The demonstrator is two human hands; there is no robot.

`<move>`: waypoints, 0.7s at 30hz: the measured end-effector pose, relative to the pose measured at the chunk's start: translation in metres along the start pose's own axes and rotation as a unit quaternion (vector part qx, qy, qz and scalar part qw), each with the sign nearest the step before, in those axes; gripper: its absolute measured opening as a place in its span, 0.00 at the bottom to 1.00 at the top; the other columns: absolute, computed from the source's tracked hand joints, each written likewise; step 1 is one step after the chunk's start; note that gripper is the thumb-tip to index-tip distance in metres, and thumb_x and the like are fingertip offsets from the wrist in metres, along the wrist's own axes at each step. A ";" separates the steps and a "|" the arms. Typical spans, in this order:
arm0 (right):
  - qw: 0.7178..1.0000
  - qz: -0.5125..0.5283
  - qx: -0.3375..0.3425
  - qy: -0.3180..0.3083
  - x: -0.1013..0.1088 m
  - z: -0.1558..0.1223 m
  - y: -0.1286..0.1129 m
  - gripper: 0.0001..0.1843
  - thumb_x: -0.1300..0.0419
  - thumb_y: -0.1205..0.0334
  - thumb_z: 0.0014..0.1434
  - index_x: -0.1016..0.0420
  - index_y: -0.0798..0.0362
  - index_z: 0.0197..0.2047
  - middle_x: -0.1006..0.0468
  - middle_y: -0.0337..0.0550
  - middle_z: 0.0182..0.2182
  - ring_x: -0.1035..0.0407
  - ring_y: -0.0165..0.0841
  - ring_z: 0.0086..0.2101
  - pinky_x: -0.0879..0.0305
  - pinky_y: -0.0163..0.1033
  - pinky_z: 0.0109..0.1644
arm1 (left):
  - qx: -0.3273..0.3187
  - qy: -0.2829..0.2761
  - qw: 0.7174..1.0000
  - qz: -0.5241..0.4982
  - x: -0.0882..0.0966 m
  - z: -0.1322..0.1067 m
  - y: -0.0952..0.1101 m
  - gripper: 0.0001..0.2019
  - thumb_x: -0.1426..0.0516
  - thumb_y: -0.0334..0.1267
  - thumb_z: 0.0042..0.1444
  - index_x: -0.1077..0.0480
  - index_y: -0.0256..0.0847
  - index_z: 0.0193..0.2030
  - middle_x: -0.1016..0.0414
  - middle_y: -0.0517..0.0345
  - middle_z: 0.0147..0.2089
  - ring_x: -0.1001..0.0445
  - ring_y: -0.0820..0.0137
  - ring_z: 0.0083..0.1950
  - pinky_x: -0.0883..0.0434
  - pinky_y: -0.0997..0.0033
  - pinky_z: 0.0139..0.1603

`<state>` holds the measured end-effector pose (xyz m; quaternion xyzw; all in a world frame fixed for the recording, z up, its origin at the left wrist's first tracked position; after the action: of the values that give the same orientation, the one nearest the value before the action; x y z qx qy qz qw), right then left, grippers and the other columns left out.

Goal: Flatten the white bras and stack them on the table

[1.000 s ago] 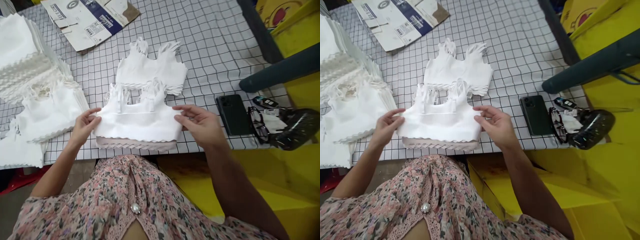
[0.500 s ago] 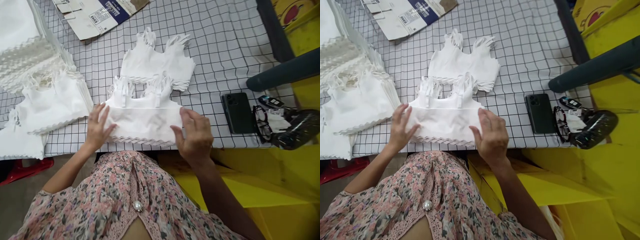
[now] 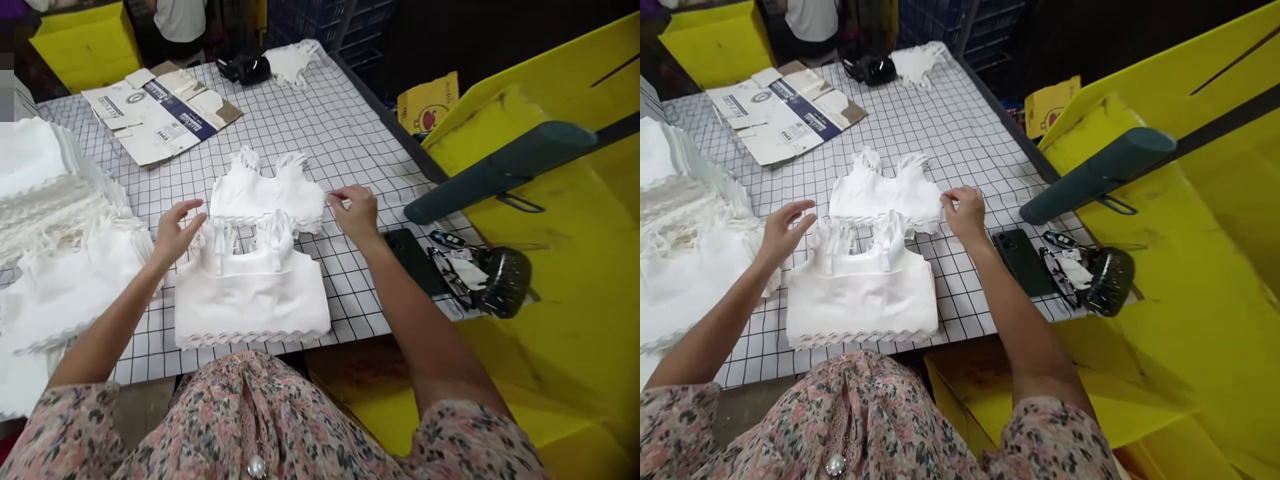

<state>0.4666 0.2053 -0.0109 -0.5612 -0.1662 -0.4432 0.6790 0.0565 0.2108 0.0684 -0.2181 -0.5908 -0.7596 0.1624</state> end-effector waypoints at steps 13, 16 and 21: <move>0.998 0.043 -0.021 0.035 -0.067 0.071 0.020 0.03 0.41 0.64 0.59 0.30 0.46 0.33 0.20 0.50 0.39 0.30 0.49 0.49 0.31 0.62 0.64 | 0.172 0.009 0.984 -0.046 -0.071 0.124 -0.061 0.10 0.35 0.27 0.50 0.22 0.38 0.40 0.21 0.55 0.39 0.24 0.69 0.41 0.25 0.66 0.49; 0.994 0.065 -0.071 0.060 -0.055 0.068 0.028 0.02 0.42 0.63 0.62 0.30 0.46 0.38 0.19 0.48 0.37 0.26 0.45 0.41 0.27 0.56 0.58 | 0.171 0.014 0.985 -0.014 -0.076 0.131 -0.063 0.09 0.32 0.30 0.52 0.24 0.39 0.40 0.23 0.57 0.38 0.26 0.69 0.39 0.27 0.66 0.47; 0.977 0.100 -0.173 0.079 -0.046 0.056 0.045 0.04 0.38 0.62 0.59 0.31 0.46 0.34 0.21 0.45 0.31 0.25 0.43 0.35 0.25 0.53 0.52 | 0.143 0.013 0.987 0.072 -0.081 0.134 -0.057 0.11 0.29 0.34 0.53 0.27 0.43 0.37 0.23 0.56 0.39 0.24 0.65 0.42 0.28 0.62 0.50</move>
<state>0.4923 0.2741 -0.0544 -0.6469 0.0239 -0.4381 0.6237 0.1154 0.3540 0.0071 -0.2249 -0.6738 -0.6564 0.2542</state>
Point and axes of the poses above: each hand's wrist, its own z-axis towards the middle knuckle, its own x-axis out of the back of the hand, y = z × x, the point moved 2 cm from there along z, towards the middle knuckle
